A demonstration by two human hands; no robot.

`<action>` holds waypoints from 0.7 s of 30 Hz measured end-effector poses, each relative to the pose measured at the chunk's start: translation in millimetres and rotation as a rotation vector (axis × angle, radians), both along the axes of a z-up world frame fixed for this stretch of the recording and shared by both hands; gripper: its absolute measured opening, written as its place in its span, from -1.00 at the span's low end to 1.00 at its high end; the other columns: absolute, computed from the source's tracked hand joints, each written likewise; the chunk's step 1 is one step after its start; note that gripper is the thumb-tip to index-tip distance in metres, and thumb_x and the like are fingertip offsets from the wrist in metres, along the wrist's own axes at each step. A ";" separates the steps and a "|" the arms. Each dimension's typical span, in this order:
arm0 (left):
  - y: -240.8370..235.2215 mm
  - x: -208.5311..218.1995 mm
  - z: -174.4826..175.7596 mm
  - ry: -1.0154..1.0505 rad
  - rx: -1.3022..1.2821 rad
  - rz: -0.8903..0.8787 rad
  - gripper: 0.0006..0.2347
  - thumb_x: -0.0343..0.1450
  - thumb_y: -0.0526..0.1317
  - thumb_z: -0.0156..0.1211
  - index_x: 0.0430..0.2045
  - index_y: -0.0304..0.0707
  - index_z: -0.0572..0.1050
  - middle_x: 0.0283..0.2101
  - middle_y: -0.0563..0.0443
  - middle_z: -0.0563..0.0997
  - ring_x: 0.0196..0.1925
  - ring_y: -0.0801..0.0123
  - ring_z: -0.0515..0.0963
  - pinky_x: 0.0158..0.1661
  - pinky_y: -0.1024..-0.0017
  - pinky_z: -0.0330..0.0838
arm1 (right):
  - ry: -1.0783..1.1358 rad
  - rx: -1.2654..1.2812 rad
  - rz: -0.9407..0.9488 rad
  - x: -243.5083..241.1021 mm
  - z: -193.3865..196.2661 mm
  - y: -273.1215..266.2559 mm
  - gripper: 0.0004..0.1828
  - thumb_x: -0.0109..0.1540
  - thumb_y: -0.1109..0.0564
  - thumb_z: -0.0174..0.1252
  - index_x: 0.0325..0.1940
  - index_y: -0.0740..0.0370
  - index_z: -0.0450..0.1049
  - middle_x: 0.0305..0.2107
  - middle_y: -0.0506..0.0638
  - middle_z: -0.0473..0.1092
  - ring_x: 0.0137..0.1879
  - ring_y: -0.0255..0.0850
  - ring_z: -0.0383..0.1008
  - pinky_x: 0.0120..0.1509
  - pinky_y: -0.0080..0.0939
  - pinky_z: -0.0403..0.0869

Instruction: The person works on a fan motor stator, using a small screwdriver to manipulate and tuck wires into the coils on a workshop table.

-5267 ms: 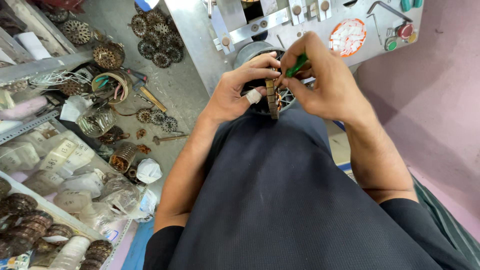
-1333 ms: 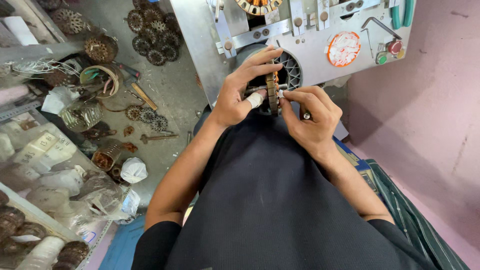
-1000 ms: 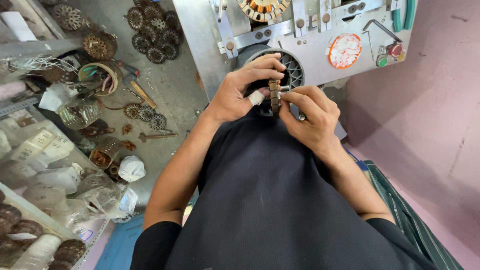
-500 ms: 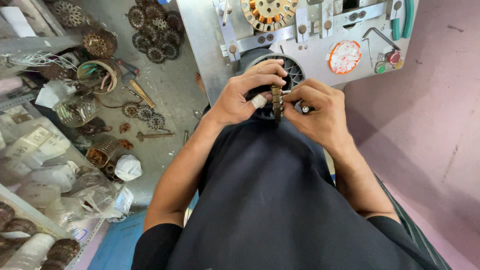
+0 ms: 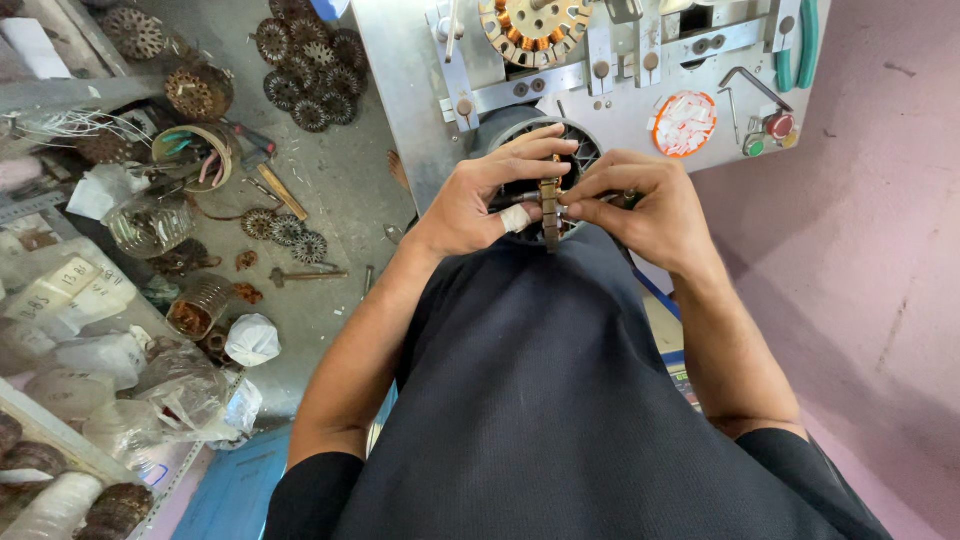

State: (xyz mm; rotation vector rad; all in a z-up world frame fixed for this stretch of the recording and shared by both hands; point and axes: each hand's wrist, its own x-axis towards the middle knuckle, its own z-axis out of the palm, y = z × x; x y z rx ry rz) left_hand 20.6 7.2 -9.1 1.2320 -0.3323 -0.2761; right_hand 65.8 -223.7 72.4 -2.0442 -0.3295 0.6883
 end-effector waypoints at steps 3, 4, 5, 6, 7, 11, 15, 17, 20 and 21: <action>1.1 -0.2 -0.3 0.015 -0.010 -0.004 -0.52 0.31 -0.60 0.19 0.15 -0.30 0.52 0.39 -0.14 0.45 0.61 0.08 0.22 0.58 0.13 0.12 | 0.112 -0.019 -0.003 9.9 -7.2 1.6 -0.84 0.07 0.29 0.45 -0.27 0.26 0.66 -0.37 -0.03 0.56 -0.27 -0.36 0.50 -0.17 -0.36 0.44; 0.5 -1.0 -0.4 0.039 -0.036 -0.008 -0.52 0.32 -0.60 0.19 0.15 -0.29 0.52 0.40 -0.14 0.45 0.62 0.07 0.21 0.59 0.12 0.13 | 0.148 -0.032 -0.005 12.1 -8.3 1.1 -0.84 0.06 0.29 0.46 -0.30 0.27 0.66 -0.40 -0.03 0.56 -0.30 -0.37 0.49 -0.21 -0.36 0.43; -0.1 -2.1 -0.4 0.063 -0.062 -0.012 -0.53 0.33 -0.60 0.18 0.16 -0.29 0.52 0.40 -0.14 0.44 0.63 0.07 0.20 0.59 0.12 0.14 | 0.172 -0.058 -0.020 13.0 -9.9 1.8 -0.85 0.04 0.29 0.46 -0.32 0.26 0.66 -0.43 -0.05 0.56 -0.32 -0.39 0.49 -0.23 -0.36 0.43; -0.6 -1.8 -0.9 0.086 -0.086 -0.016 -0.53 0.34 -0.60 0.18 0.16 -0.28 0.52 0.41 -0.14 0.44 0.64 0.07 0.19 0.59 0.12 0.14 | 0.195 -0.082 -0.033 14.2 -11.2 3.0 -0.86 0.03 0.30 0.45 -0.34 0.26 0.66 -0.46 -0.06 0.57 -0.35 -0.41 0.49 -0.25 -0.37 0.43; -1.3 -0.4 -1.7 0.073 -0.079 -0.019 -0.53 0.33 -0.60 0.19 0.16 -0.28 0.52 0.41 -0.14 0.43 0.64 0.07 0.18 0.59 0.11 0.13 | 0.218 -0.106 -0.047 15.3 -11.8 3.8 -0.86 0.02 0.30 0.45 -0.36 0.25 0.66 -0.49 -0.08 0.57 -0.37 -0.43 0.49 -0.28 -0.38 0.44; -3.1 0.7 -3.7 0.063 -0.075 -0.022 -0.51 0.32 -0.61 0.21 0.17 -0.27 0.50 0.43 -0.14 0.40 0.64 0.07 0.16 0.59 0.12 0.11 | 0.190 -0.086 -0.033 15.5 -10.5 8.0 -0.86 0.02 0.28 0.45 -0.38 0.25 0.64 -0.50 -0.10 0.57 -0.42 -0.45 0.44 -0.32 -0.38 0.43; -4.0 -2.1 -2.8 0.121 -0.085 -0.033 -0.48 0.29 -0.63 0.15 0.18 -0.30 0.49 0.44 -0.14 0.39 0.65 0.06 0.13 0.59 0.12 0.14 | 0.167 -0.091 -0.018 14.6 -7.1 10.3 -0.87 0.03 0.29 0.45 -0.38 0.26 0.63 -0.53 -0.09 0.55 -0.44 -0.42 0.42 -0.33 -0.35 0.40; -6.9 -3.5 -1.1 0.125 -0.082 -0.005 -0.50 0.29 -0.61 0.16 0.17 -0.35 0.50 0.43 -0.17 0.40 0.64 0.05 0.15 0.59 0.13 0.11 | 0.165 -0.081 -0.006 14.2 -5.9 10.3 -0.87 0.03 0.29 0.43 -0.38 0.27 0.61 -0.54 -0.09 0.54 -0.43 -0.41 0.44 -0.32 -0.33 0.40; -13.0 -2.8 2.3 0.148 -0.086 0.038 -0.55 0.30 -0.58 0.19 0.13 -0.43 0.52 0.39 -0.22 0.44 0.62 0.04 0.21 0.58 0.14 0.11 | 0.160 -0.047 0.009 14.8 -5.4 8.5 -0.87 0.04 0.29 0.40 -0.38 0.27 0.57 -0.53 -0.08 0.53 -0.40 -0.38 0.46 -0.28 -0.32 0.42; -15.1 -3.1 3.3 0.160 -0.089 0.053 -0.57 0.31 -0.57 0.20 0.11 -0.45 0.53 0.37 -0.23 0.46 0.62 0.03 0.22 0.58 0.14 0.11 | 0.166 -0.026 0.001 13.3 -6.0 8.2 -0.86 0.04 0.29 0.38 -0.37 0.27 0.56 -0.51 -0.08 0.53 -0.38 -0.38 0.46 -0.27 -0.32 0.42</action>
